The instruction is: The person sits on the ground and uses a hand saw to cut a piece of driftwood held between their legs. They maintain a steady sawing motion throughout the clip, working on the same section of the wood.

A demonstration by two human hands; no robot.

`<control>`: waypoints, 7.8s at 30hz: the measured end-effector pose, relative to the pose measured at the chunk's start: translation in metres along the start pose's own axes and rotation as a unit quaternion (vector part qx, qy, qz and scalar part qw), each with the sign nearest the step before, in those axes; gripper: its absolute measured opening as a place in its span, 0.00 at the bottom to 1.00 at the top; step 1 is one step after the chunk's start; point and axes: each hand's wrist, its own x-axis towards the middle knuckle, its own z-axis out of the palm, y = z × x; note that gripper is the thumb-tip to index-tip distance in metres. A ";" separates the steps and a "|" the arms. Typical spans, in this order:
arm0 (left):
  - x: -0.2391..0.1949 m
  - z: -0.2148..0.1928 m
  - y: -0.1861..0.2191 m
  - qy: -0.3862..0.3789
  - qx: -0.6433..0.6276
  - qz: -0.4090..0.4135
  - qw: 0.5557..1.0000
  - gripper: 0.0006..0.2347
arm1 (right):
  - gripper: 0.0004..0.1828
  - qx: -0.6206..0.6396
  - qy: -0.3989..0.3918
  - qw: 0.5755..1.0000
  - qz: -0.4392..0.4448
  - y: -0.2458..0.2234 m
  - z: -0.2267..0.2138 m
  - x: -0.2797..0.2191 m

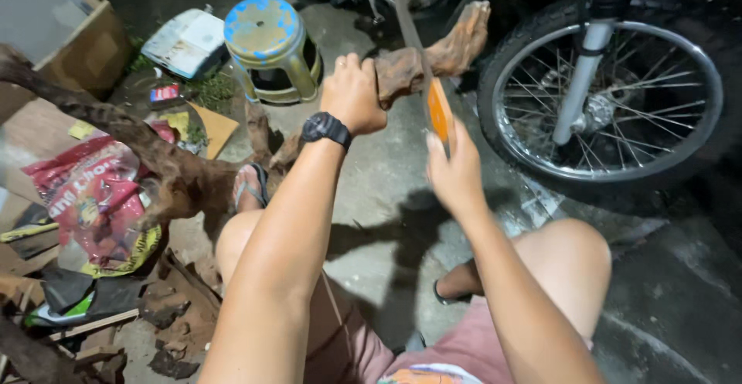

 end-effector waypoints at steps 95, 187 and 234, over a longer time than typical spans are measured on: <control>0.002 -0.006 0.000 -0.001 -0.005 -0.018 1.000 0.23 | 0.15 0.019 -0.010 0.993 0.113 0.026 -0.013 -0.026; -0.017 -0.019 -0.018 -0.126 -0.158 -0.119 0.972 0.38 | 0.22 0.072 -0.040 0.968 0.236 -0.018 -0.117 -0.159; -0.016 -0.018 -0.014 -0.138 -0.144 -0.135 0.971 0.39 | 0.14 0.100 -0.039 0.989 0.102 0.090 0.019 0.024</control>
